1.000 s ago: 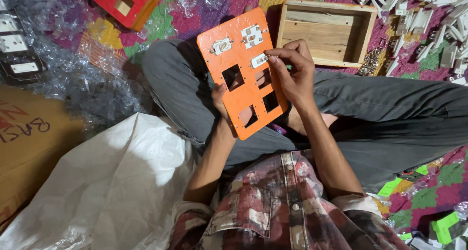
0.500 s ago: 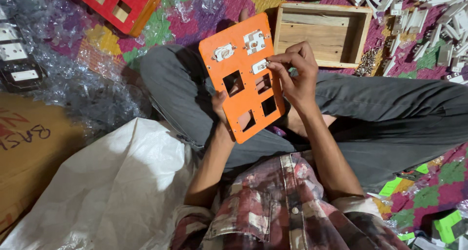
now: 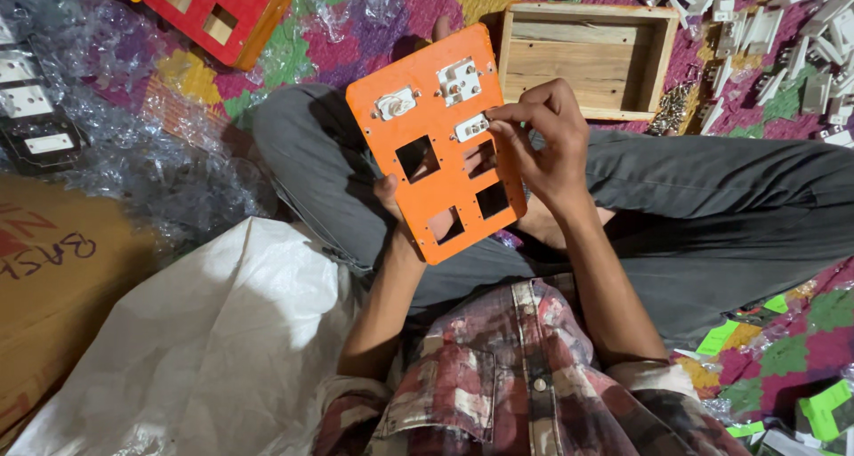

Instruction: The person sits cross-legged on a matted floor and assembles electrical switch panels. They fit white switch and socket modules into the cutouts of an orange plastic faceplate, press the modules into place, and take small screws from a wooden parts box to secure the components, working on one panel at a time.

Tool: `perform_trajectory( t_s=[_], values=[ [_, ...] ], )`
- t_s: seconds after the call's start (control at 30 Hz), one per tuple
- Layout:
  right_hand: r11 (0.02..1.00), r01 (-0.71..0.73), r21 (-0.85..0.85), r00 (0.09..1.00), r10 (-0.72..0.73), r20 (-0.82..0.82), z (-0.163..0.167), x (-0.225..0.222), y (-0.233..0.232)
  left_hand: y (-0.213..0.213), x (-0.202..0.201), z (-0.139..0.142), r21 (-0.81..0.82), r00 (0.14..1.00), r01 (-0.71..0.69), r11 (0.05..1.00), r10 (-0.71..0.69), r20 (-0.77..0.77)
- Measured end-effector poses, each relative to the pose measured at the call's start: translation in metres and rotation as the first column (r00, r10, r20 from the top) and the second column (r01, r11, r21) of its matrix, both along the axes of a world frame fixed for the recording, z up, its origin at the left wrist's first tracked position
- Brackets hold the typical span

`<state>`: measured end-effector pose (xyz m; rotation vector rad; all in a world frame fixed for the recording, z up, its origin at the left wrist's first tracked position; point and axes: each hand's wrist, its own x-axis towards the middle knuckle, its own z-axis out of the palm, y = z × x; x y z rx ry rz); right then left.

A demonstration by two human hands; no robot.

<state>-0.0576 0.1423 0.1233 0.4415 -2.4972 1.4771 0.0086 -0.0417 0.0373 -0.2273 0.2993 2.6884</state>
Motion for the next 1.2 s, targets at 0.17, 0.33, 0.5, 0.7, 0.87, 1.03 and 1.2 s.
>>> perform_trajectory(
  t_s=[0.17,0.33,0.5,0.7,0.87,1.03,1.2],
  values=[
    [1.0,-0.021,0.009,1.0,0.021,-0.007,0.0,0.003,-0.001,0.002,-0.001,0.004,-0.006,1.0,-0.018,1.0,0.018,0.002],
    [0.994,-0.011,0.109,0.995,0.022,-0.1,-0.006,0.0,0.004,0.001,0.004,-0.004,-0.019,0.999,-0.034,0.999,0.035,0.04],
    [0.988,0.04,0.152,0.988,-0.016,-0.152,0.0,-0.002,0.008,-0.001,0.009,-0.015,-0.061,0.997,-0.034,0.998,0.038,0.069],
    [0.997,0.015,-0.082,0.994,-0.024,-0.109,0.013,0.0,-0.004,-0.002,0.012,-0.022,0.012,0.999,-0.017,1.0,0.017,-0.029],
    [0.919,-0.115,-0.378,0.938,0.225,0.262,0.001,0.015,-0.006,-0.003,0.013,-0.026,0.072,0.997,-0.078,0.994,0.079,-0.006],
    [0.723,0.047,-0.689,0.894,0.278,0.353,-0.026,0.029,-0.013,-0.004,0.013,-0.023,0.022,0.997,-0.074,0.997,0.073,0.006],
    [0.876,-0.036,-0.48,0.913,0.225,0.341,-0.029,0.029,-0.008,-0.002,0.01,-0.017,0.019,0.998,-0.062,0.998,0.062,-0.009]
  ],
)
